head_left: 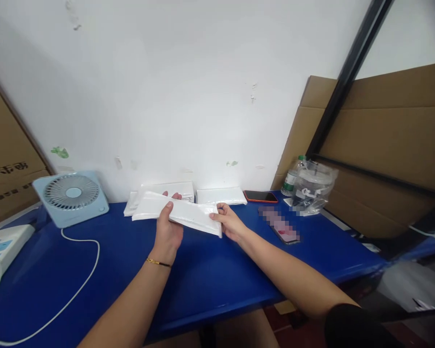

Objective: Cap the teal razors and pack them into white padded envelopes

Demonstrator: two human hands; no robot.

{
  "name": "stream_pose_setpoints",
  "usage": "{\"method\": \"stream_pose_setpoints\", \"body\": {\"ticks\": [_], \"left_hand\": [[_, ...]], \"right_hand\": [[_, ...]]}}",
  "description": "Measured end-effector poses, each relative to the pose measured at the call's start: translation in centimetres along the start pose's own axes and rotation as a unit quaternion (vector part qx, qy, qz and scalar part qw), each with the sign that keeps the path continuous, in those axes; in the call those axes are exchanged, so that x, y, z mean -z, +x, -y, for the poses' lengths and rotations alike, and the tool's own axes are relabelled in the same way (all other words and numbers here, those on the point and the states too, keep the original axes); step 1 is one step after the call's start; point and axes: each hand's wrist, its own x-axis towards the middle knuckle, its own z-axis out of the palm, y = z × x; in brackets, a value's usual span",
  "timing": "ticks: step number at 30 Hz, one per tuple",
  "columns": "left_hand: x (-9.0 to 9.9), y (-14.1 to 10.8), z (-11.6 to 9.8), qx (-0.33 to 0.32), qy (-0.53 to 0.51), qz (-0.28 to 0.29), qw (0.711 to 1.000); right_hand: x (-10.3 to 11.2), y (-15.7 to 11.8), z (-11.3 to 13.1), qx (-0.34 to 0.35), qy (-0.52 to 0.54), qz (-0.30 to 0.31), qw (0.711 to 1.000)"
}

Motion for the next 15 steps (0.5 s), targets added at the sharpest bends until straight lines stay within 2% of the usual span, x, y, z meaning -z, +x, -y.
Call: {"method": "stream_pose_setpoints", "body": {"ticks": [3,6,9,12,15], "left_hand": [[-1.5,0.5,0.7,-0.038,0.005,-0.035,0.999],[-2.8,0.4,1.4,-0.048,0.021,-0.047,0.998],[-3.2,0.4,1.6,-0.050,0.053,-0.043,0.996],[-3.1,0.5,1.2,-0.072,0.081,-0.030,0.994],[-2.8,0.8,0.4,-0.093,0.093,-0.014,0.991]], "right_hand": [[2.2,0.5,-0.9,0.001,-0.057,-0.047,0.997],[4.0,1.4,-0.8,0.000,-0.140,-0.038,0.989],[5.5,1.9,0.0,0.037,-0.241,-0.057,0.968],[6.6,1.9,1.1,0.088,-0.362,-0.056,0.926],[7.3,1.4,2.1,0.108,-0.513,0.034,0.851]]}}
